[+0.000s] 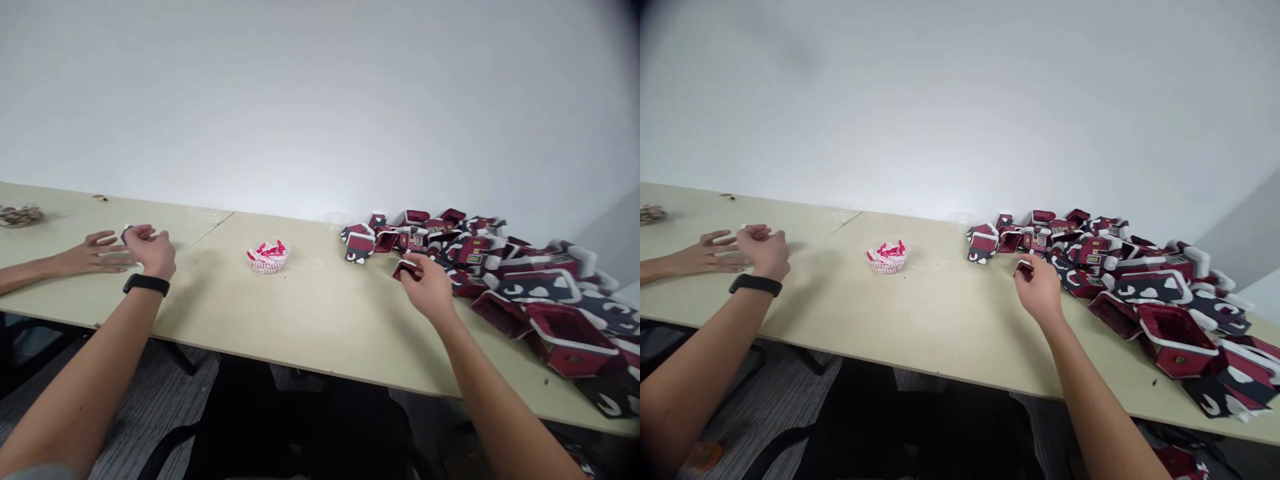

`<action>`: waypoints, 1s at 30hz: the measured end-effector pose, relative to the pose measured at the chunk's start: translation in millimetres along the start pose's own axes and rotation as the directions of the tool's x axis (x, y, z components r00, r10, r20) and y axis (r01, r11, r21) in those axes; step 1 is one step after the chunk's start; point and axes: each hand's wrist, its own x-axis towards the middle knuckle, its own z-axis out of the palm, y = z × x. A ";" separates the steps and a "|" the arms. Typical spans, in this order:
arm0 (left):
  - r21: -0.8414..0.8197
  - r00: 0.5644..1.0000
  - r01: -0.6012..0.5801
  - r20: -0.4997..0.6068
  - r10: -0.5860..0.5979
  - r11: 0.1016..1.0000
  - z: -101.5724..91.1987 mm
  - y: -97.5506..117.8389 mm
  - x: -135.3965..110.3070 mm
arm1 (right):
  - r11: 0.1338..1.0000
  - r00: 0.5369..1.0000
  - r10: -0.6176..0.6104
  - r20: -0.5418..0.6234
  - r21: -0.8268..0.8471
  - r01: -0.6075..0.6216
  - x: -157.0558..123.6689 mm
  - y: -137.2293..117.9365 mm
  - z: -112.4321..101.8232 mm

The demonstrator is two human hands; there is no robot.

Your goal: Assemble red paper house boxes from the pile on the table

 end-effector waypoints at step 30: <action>-0.098 0.127 0.839 0.992 -0.016 0.535 163.7 87.5 -194.3 | 0.775 0.768 -0.631 0.105 0.045 0.631 -9.3 -124.5 53.5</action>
